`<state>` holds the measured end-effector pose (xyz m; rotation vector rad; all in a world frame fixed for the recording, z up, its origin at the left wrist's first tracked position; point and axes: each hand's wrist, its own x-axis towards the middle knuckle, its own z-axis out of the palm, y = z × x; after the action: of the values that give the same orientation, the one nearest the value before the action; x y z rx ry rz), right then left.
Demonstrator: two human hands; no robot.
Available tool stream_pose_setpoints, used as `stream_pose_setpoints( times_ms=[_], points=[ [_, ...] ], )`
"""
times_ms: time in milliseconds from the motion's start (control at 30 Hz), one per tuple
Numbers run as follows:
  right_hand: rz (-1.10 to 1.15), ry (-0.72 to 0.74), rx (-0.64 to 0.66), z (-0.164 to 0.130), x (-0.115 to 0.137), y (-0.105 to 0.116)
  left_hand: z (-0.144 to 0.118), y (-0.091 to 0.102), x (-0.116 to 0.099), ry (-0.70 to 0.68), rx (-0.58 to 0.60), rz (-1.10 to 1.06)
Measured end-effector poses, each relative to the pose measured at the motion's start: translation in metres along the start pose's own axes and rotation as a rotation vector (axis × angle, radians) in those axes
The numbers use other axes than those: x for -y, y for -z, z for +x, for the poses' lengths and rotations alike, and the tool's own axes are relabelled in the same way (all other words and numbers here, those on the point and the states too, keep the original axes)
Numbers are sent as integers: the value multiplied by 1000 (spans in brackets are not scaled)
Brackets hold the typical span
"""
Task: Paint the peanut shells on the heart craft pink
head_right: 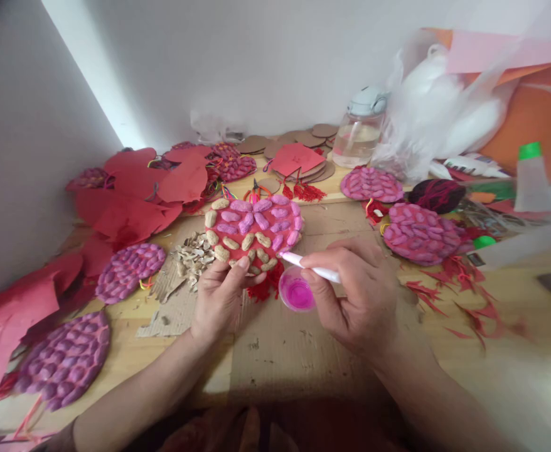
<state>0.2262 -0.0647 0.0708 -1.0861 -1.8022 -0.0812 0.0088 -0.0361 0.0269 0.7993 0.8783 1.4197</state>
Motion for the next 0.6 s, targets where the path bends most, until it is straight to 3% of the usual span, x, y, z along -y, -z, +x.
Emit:
stream_pose_setpoints(
  times_ms=[200, 333, 600],
  points=[
    [-50, 15, -61, 2, -2, 0, 0, 1, 1, -11, -3, 21],
    [-18, 44, -17, 1, -1, 0, 1, 1, 1, -9, -13, 16],
    [21, -15, -41, -3, -4, -2, 2, 1, -1, 79, -43, -85]
  ],
)
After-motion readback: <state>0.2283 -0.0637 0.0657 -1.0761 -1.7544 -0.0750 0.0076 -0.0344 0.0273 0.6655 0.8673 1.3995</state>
